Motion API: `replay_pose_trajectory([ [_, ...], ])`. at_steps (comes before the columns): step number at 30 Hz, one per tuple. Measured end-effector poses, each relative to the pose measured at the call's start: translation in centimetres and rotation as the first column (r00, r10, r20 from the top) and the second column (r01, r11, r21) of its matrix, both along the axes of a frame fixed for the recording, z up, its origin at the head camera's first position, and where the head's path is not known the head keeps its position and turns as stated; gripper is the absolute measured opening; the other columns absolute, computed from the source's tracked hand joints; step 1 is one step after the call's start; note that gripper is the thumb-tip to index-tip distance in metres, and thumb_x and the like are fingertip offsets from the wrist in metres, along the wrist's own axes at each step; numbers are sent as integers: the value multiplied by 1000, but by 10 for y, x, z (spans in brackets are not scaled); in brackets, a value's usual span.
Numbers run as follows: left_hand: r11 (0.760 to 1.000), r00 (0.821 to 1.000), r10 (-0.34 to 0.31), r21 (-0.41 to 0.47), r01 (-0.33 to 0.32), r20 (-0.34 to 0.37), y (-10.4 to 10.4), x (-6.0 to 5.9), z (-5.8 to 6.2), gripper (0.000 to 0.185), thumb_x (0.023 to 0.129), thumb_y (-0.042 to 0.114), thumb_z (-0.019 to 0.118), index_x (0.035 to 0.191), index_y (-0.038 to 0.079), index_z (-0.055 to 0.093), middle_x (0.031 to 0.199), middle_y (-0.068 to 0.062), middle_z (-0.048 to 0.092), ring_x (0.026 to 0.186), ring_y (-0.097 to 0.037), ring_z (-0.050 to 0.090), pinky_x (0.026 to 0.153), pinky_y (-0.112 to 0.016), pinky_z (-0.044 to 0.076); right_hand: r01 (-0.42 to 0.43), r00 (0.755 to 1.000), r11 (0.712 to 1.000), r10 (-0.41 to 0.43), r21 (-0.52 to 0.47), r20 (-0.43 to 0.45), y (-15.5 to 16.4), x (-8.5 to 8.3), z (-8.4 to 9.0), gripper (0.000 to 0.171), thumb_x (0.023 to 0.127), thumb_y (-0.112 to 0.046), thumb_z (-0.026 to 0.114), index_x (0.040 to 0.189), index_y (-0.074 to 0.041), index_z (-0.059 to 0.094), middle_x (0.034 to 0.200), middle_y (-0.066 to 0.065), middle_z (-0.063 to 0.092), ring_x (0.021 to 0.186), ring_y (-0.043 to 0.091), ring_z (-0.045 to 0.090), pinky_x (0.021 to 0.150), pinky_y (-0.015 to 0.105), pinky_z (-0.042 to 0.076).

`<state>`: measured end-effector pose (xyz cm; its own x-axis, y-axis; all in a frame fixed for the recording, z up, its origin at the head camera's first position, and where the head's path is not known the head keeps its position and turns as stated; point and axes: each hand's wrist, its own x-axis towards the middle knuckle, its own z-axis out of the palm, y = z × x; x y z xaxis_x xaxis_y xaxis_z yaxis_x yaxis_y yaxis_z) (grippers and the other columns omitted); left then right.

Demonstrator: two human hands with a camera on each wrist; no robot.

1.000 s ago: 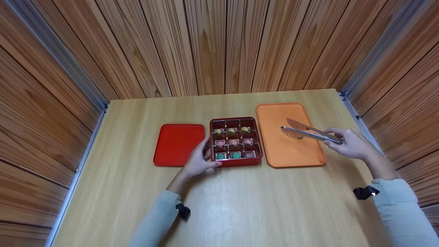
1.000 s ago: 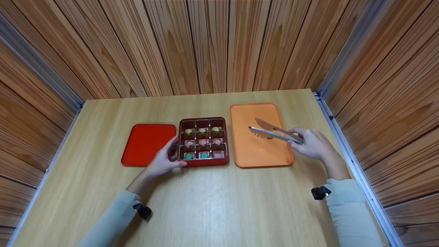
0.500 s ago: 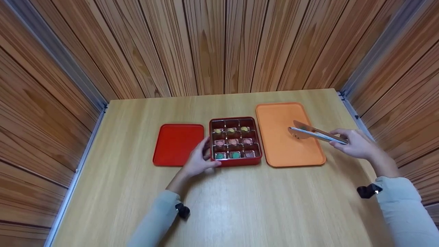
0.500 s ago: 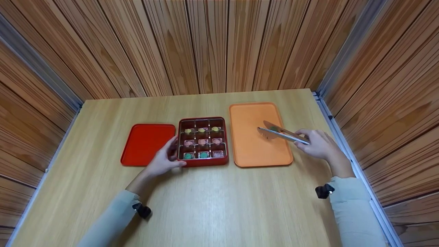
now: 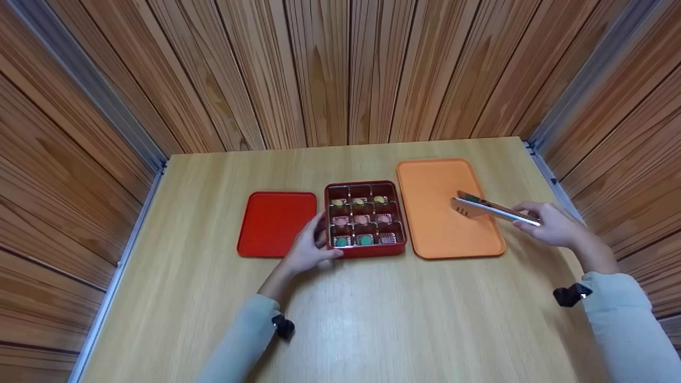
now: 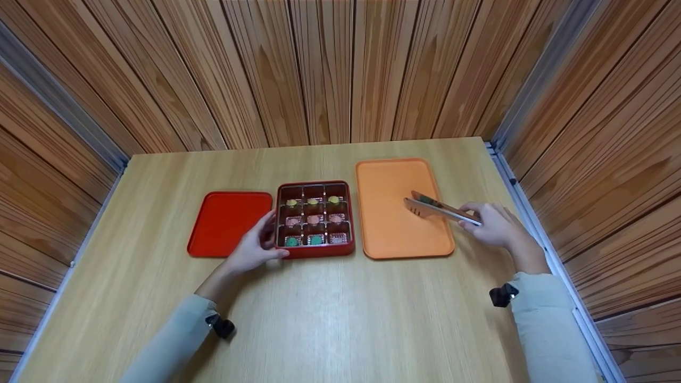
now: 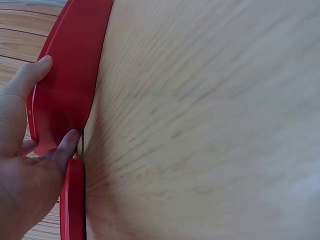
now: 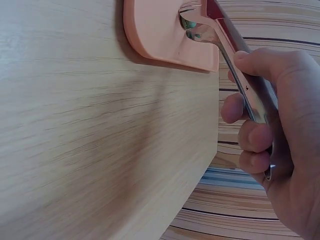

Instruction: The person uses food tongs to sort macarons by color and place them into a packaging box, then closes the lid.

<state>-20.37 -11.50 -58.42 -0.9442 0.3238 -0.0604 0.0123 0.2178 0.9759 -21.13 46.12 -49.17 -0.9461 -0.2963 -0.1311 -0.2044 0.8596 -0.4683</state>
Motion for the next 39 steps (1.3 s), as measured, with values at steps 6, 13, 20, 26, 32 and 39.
replay_pose_trajectory([
  [6,1000,1000,-1,-3,1,-1,0,0,0,118,88,5,96,180,5,22,178,-25,42,168,-43,42,134,-52,47,-28,1000,1000,28,-7,-2,0,0,1,34,110,-14,70,137,6,70,90,5,67,62,5,50,50,24,43],
  [13,1000,1000,5,-2,-5,4,0,0,0,117,88,6,96,180,6,22,178,-25,42,167,-43,43,133,-52,48,-12,999,1000,13,-11,34,1,1,0,32,111,-12,67,138,5,69,86,4,64,62,7,51,50,24,44],
  [20,1000,1000,-1,-9,1,-18,0,0,-1,119,88,7,96,180,4,21,177,-27,43,167,-45,42,133,-54,48,-21,999,999,22,-31,24,1,1,0,30,111,-12,67,137,5,70,84,2,62,60,6,49,49,24,42],
  [26,999,998,-3,-39,0,-61,-1,0,-3,118,87,11,97,179,2,22,173,-28,47,163,-46,46,131,-53,50,-29,1000,999,29,-34,-6,-3,-1,3,29,111,-10,67,135,5,71,86,1,62,64,5,48,51,24,41],
  [32,1000,1000,4,-19,-4,-24,1,0,0,119,88,9,97,180,4,21,176,-28,43,166,-46,42,133,-55,47,-47,999,998,47,-36,-14,-11,-2,10,30,111,-11,67,137,5,71,91,3,66,68,5,50,55,24,43],
  [39,1000,1000,15,-18,-15,1,1,0,1,119,87,5,96,180,7,22,178,-25,42,169,-44,40,134,-53,46,-65,998,998,64,-17,-25,-26,-6,22,31,111,-12,68,138,2,72,89,3,68,67,5,50,56,23,43],
])
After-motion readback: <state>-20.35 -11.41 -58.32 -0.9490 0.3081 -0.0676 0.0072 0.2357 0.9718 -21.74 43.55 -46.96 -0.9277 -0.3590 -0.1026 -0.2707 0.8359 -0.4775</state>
